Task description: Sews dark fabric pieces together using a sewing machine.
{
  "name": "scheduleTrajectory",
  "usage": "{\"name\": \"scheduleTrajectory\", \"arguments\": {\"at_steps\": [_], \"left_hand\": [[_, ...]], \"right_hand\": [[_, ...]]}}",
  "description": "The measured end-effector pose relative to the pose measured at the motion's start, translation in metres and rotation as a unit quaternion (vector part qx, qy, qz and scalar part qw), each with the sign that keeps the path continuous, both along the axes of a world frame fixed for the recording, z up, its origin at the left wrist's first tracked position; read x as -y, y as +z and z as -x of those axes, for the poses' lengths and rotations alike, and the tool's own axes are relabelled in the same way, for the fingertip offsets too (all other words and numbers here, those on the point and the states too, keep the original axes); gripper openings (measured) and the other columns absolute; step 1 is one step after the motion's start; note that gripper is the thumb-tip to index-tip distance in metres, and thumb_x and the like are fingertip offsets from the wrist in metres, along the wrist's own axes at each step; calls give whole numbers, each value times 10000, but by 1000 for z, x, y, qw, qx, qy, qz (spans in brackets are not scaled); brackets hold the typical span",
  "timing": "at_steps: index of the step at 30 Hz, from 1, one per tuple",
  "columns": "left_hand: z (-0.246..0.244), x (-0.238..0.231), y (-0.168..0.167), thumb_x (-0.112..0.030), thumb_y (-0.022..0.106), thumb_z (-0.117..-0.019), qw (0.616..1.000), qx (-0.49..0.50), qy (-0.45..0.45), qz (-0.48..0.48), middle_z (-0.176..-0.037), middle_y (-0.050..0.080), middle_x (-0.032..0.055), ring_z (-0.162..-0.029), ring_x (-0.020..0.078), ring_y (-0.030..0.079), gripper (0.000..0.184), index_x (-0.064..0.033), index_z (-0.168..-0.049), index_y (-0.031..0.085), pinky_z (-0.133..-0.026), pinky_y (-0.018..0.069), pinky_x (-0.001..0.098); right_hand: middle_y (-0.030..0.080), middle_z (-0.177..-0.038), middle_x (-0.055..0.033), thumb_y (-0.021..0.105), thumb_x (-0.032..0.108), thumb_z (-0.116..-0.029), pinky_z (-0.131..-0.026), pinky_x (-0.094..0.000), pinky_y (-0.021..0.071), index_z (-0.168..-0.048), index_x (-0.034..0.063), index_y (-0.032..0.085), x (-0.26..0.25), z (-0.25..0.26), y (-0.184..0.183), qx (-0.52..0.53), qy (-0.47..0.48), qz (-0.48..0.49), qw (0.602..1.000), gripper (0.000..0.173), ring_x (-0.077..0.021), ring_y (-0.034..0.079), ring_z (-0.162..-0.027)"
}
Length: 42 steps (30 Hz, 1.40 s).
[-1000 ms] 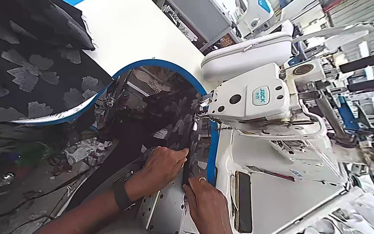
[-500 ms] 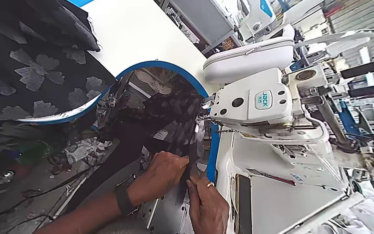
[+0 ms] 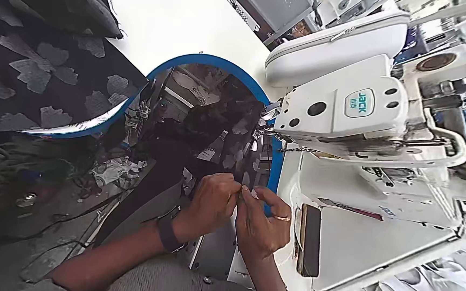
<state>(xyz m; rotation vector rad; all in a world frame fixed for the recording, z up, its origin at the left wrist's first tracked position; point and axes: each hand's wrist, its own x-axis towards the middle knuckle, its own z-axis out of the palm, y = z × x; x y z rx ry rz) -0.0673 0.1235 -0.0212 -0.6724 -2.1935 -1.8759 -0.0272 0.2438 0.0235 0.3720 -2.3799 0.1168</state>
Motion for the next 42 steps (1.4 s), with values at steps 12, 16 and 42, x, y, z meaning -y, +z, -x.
{"name": "scheduleTrajectory", "arguments": {"at_steps": [12,16,42], "left_hand": [[50,-33,-7,-38,597,-875,976,-157,139,66,-627,566,85,-589,226,580,198,-28,-696,681,-537,454,323],[61,-41,-4,-64,624,-905,977,-117,145,100,-879,697,126,-805,270,681,152,-40,-795,726,-669,560,341],[86,-10,106,-94,639,-980,955,169,28,-244,-872,707,118,-815,91,651,229,130,-1005,675,-790,532,267]], "right_hand": [[782,-940,-166,601,57,-913,-847,-244,566,-798,-4,728,-10,45,-16,-25,-36,51,998,182,-217,760,-905],[772,-1041,-182,559,65,-962,-903,-328,574,-938,-33,754,-9,50,-17,29,-89,37,995,220,-288,749,-1014],[717,-1120,-63,604,15,-948,-877,-205,588,-1342,-153,401,11,0,40,137,51,445,883,474,-3,710,-987]]}}
